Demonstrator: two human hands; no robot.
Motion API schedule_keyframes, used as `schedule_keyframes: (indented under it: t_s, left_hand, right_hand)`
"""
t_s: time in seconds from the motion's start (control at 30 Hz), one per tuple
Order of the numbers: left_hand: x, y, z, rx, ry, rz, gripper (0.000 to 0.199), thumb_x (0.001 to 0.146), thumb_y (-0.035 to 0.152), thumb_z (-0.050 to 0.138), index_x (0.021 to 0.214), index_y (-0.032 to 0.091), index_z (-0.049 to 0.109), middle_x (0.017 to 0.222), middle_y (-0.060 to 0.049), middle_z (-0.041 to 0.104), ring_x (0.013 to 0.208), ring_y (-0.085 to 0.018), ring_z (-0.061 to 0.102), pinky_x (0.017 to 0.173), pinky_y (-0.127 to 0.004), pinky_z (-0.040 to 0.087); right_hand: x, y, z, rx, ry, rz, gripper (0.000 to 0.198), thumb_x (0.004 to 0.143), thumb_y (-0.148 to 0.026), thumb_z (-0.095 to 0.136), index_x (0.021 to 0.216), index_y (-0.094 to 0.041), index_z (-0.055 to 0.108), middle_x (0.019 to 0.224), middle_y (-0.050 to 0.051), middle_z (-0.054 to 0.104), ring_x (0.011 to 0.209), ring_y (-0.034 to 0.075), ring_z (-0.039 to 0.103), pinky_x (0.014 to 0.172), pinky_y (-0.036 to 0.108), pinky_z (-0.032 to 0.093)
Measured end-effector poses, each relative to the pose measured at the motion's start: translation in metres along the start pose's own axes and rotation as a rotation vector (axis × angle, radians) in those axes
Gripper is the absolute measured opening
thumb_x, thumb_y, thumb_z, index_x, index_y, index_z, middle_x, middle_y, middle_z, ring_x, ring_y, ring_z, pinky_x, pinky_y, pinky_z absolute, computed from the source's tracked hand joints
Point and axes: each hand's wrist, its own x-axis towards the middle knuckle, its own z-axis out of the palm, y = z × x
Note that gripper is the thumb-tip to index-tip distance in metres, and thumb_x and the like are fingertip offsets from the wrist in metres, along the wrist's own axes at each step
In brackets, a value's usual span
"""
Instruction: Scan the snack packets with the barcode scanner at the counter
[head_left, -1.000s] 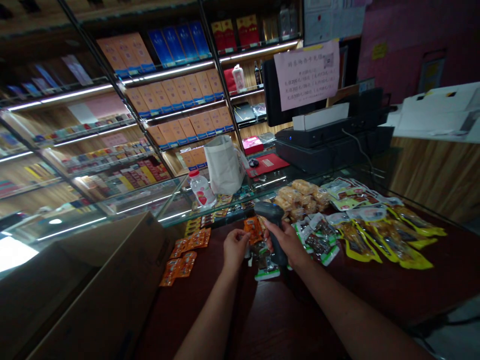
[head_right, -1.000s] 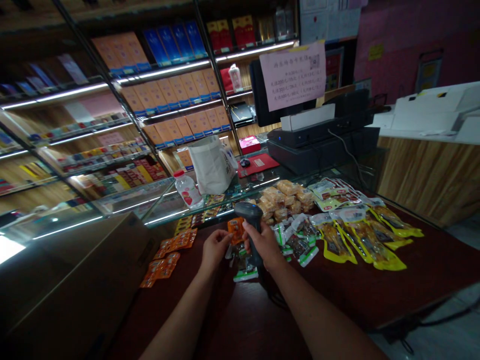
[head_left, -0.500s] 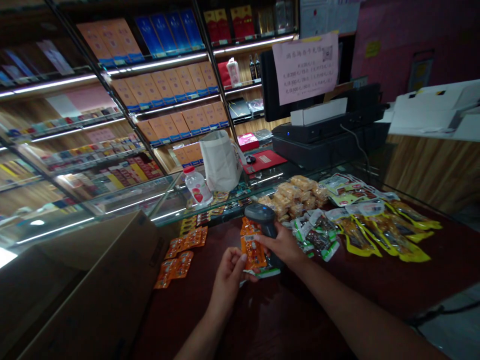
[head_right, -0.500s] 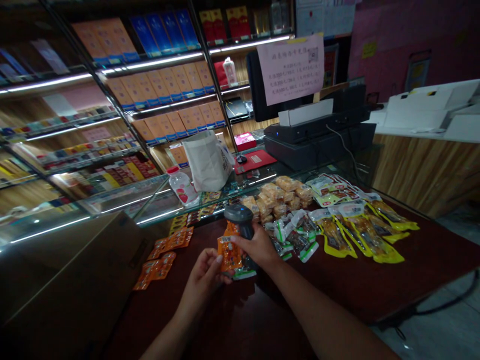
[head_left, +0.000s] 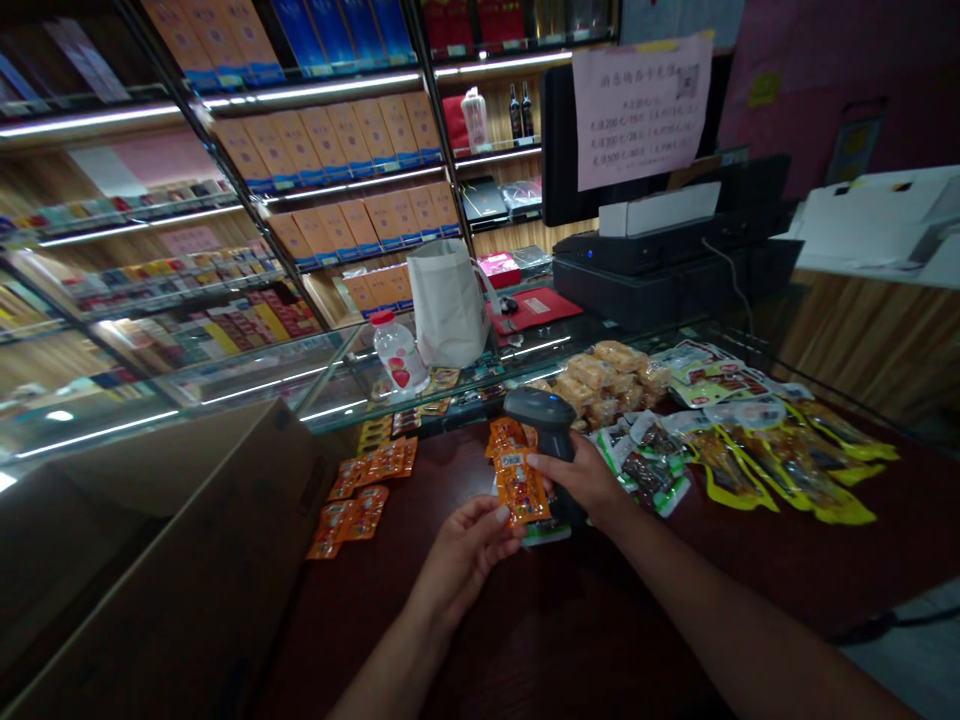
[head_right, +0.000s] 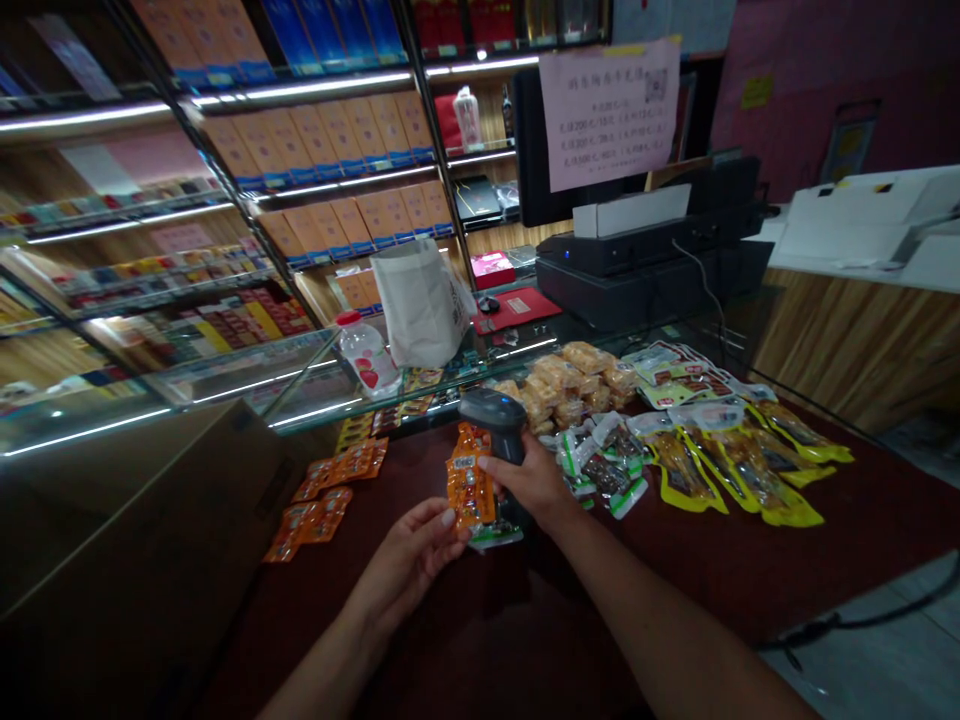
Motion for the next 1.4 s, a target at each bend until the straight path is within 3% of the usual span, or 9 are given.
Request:
schedule_keyframes:
  t_s: [0.1,0.2,0.33,0.5,0.63,0.7,0.9,1.4]
  left_hand:
    - [-0.003,0.000,0.002,0.025,-0.022,-0.012,0.047,0.046,0.030,0.099,0.075,0.013,0.066,0.066,-0.005,0.075,0.055,-0.014,0.070,0.050,-0.019,0.057]
    - [-0.002,-0.001,0.002,0.062,0.003,0.063,0.044,0.050,0.032,0.097,0.076,0.012,0.067,0.065,-0.004,0.074,0.056,-0.014,0.070,0.052,-0.019,0.057]
    - [0.007,0.001,-0.004,0.072,0.155,0.234,0.046,0.049,0.034,0.096,0.077,0.012,0.068,0.066,-0.003,0.074,0.059,-0.015,0.072,0.058,-0.020,0.058]
    - [0.020,0.006,-0.017,0.127,0.325,0.417,0.040,0.056,0.034,0.091,0.083,0.013,0.070,0.074,-0.002,0.075,0.069,-0.017,0.075,0.067,-0.023,0.059]
    - [0.026,0.007,-0.026,0.186,0.372,0.484,0.036,0.061,0.034,0.087,0.085,0.013,0.070,0.079,-0.003,0.076,0.074,-0.019,0.075,0.074,-0.027,0.059]
    - [0.027,0.007,-0.029,0.208,0.377,0.506,0.035,0.063,0.034,0.086,0.087,0.013,0.071,0.082,-0.004,0.076,0.077,-0.020,0.075,0.076,-0.029,0.059]
    - [0.029,0.008,-0.034,0.240,0.399,0.547,0.031,0.065,0.033,0.083,0.086,0.014,0.070,0.084,-0.005,0.076,0.079,-0.021,0.075,0.079,-0.032,0.059]
    - [0.031,0.008,-0.034,0.262,0.408,0.560,0.033,0.064,0.035,0.084,0.086,0.013,0.071,0.083,-0.005,0.076,0.077,-0.021,0.075,0.078,-0.032,0.059]
  right_hand:
    - [0.000,0.001,0.000,-0.015,0.008,0.001,0.029,0.071,-0.038,0.080,0.087,-0.021,0.062,0.050,-0.007,0.058,0.040,0.012,0.050,0.041,0.023,0.043]
    - [0.000,0.001,-0.001,-0.024,0.018,0.000,0.031,0.072,-0.042,0.080,0.086,-0.022,0.060,0.048,-0.007,0.058,0.038,0.012,0.049,0.040,0.023,0.043]
    - [0.001,0.000,-0.001,-0.038,0.019,0.008,0.033,0.076,-0.047,0.079,0.087,-0.022,0.060,0.050,-0.006,0.060,0.038,0.012,0.050,0.039,0.022,0.042]
    - [-0.003,-0.003,0.005,-0.014,-0.039,0.030,0.039,0.080,-0.057,0.072,0.091,-0.021,0.060,0.067,-0.001,0.069,0.040,0.011,0.053,0.036,0.021,0.043]
    - [-0.011,-0.006,0.011,-0.028,-0.163,0.053,0.041,0.086,-0.060,0.065,0.078,-0.020,0.060,0.053,-0.004,0.062,0.036,0.010,0.051,0.036,0.019,0.042]
    - [-0.014,-0.007,0.012,-0.046,-0.228,0.059,0.041,0.089,-0.058,0.062,0.075,-0.020,0.061,0.046,-0.004,0.058,0.036,0.011,0.051,0.038,0.019,0.042]
    - [-0.017,-0.005,0.012,-0.068,-0.344,0.075,0.038,0.092,-0.056,0.060,0.077,-0.020,0.059,0.052,-0.004,0.060,0.040,0.012,0.055,0.040,0.020,0.045]
    - [-0.019,-0.005,0.013,-0.080,-0.352,0.067,0.034,0.094,-0.050,0.057,0.078,-0.020,0.059,0.058,-0.003,0.061,0.039,0.011,0.054,0.040,0.020,0.043]
